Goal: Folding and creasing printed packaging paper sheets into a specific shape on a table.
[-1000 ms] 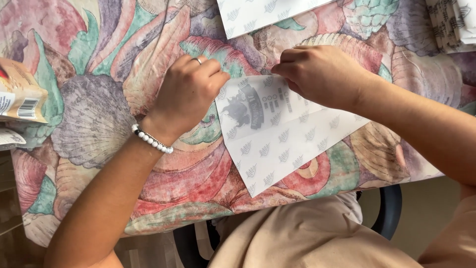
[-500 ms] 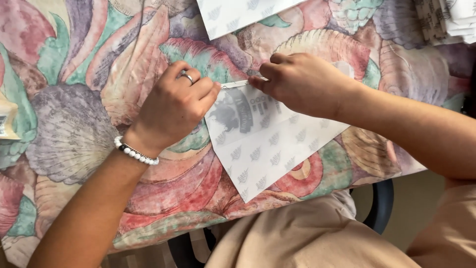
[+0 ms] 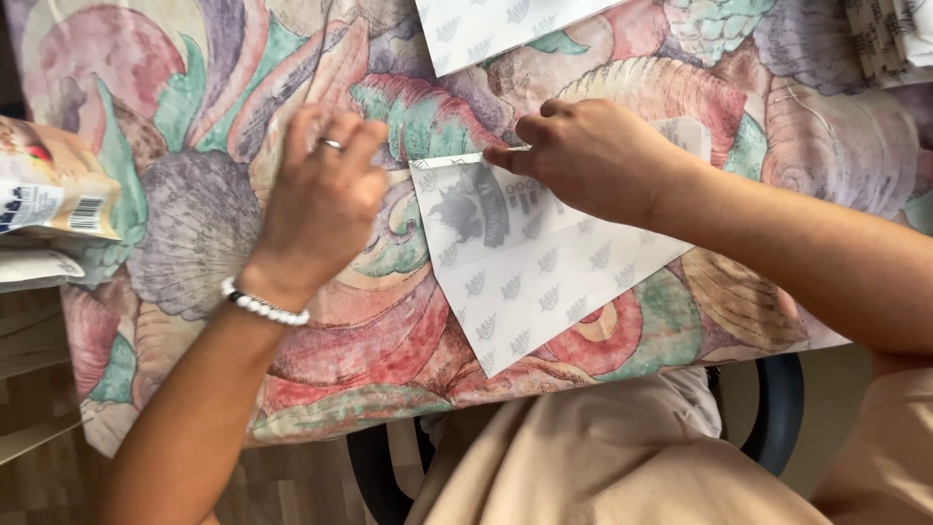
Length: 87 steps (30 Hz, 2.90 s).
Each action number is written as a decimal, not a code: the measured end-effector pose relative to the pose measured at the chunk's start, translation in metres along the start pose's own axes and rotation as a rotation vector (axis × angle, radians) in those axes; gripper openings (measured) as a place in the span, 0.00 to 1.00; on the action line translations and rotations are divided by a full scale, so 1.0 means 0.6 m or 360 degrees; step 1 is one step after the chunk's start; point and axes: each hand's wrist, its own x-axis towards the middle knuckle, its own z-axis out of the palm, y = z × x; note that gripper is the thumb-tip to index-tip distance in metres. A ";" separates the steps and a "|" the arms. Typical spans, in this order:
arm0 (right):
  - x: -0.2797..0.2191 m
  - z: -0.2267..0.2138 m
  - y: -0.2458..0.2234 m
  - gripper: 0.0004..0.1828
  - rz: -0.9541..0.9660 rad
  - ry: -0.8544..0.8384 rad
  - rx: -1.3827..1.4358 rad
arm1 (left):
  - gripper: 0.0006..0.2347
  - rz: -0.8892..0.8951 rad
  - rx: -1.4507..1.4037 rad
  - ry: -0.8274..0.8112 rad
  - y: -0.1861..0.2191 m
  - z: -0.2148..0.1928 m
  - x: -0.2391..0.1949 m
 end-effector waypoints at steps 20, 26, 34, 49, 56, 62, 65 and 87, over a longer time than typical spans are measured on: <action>-0.006 0.052 0.026 0.15 -0.0159 0.0434 -0.0103 | 0.21 -0.0326 -0.0053 -0.0197 0.148 0.058 0.041; -0.022 0.037 0.030 0.17 -0.0110 0.0324 0.0004 | 0.23 -0.0261 -0.0078 -0.0161 0.140 0.053 0.044; -0.102 0.021 0.076 0.26 0.0165 0.0029 0.0394 | 0.28 -0.0233 0.0268 -0.0434 0.154 0.043 0.060; -0.110 0.042 0.063 0.34 0.0008 0.0034 -0.0072 | 0.33 -0.0181 0.0340 -0.0487 0.159 0.042 0.071; -0.104 0.043 0.062 0.32 0.0072 -0.0017 -0.0018 | 0.32 -0.0172 0.0286 -0.0462 0.154 0.035 0.076; -0.108 0.043 0.053 0.28 0.0098 0.0011 -0.0140 | 0.33 -0.0129 0.0252 -0.0525 0.155 0.035 0.076; -0.112 0.052 0.055 0.28 0.0054 0.0077 -0.0281 | 0.29 -0.0087 0.0343 -0.0431 0.158 0.033 0.081; -0.164 0.071 0.078 0.05 0.0040 0.0365 -0.0146 | 0.29 -0.0083 0.0117 -0.0452 0.171 0.035 0.120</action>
